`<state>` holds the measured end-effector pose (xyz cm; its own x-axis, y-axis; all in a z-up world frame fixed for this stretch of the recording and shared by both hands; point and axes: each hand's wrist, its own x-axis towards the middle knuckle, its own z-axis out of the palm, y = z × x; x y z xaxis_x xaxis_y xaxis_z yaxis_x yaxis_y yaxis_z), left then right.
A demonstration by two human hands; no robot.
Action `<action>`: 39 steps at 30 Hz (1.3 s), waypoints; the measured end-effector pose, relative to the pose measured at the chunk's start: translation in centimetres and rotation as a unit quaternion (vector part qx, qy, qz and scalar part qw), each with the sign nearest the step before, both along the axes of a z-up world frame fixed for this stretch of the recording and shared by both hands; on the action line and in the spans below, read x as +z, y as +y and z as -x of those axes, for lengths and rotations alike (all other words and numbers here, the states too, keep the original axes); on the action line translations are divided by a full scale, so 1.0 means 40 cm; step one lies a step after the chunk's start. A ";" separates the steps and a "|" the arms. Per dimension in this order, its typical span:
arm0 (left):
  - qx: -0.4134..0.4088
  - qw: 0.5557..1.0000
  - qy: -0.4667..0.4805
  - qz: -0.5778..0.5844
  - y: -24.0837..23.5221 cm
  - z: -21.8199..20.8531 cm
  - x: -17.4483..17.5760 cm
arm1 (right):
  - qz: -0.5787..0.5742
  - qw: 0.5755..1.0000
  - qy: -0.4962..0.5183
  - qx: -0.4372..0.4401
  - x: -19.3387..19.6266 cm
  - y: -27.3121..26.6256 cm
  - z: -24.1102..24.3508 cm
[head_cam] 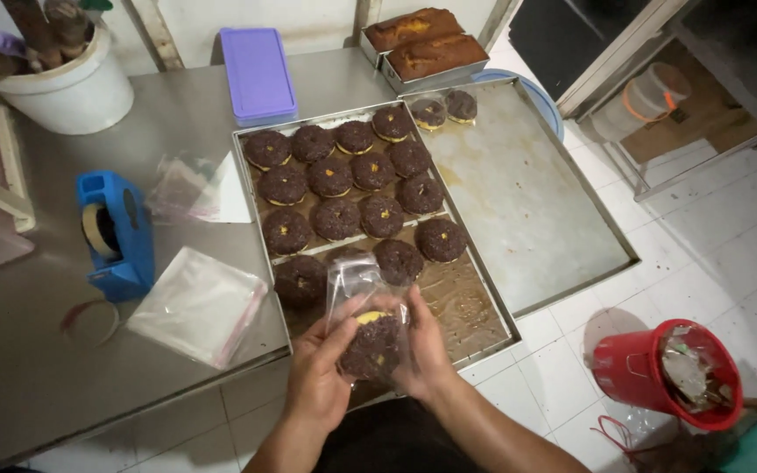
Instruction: The person places individual chocolate-covered donuts into plastic bags, folds the bags, and uses a tape dispenser to seal them.
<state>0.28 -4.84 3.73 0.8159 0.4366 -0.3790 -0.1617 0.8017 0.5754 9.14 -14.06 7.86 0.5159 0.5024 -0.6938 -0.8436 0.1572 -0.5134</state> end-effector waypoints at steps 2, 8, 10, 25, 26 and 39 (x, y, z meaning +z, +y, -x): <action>0.014 1.000 0.015 0.021 -0.005 -0.008 -0.025 | -0.105 0.994 -0.032 0.015 -0.047 -0.012 -0.007; -0.017 0.983 -0.081 0.167 0.030 0.001 -0.023 | -0.203 0.970 -0.120 -0.065 -0.058 -0.027 -0.023; -0.014 0.957 -0.180 0.229 0.027 0.009 -0.030 | -0.193 0.969 -0.133 -0.081 -0.042 -0.037 -0.029; 0.047 0.957 -0.273 -0.084 -0.001 0.016 0.067 | -0.110 0.779 -0.610 0.094 0.042 -0.108 0.069; 0.032 0.950 -0.283 -0.131 0.007 0.016 0.093 | -0.128 0.791 -0.594 0.072 0.026 -0.112 0.060; 0.094 0.920 0.064 -0.375 -0.002 0.002 0.015 | -0.156 0.946 -0.279 -0.057 -0.157 -0.093 0.032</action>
<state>0.19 -4.91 4.32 0.6685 0.7437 -0.0006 -0.1504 0.1361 0.9792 7.85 -17.77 1.58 0.8212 0.5570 -0.1242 -0.4229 0.4479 -0.7877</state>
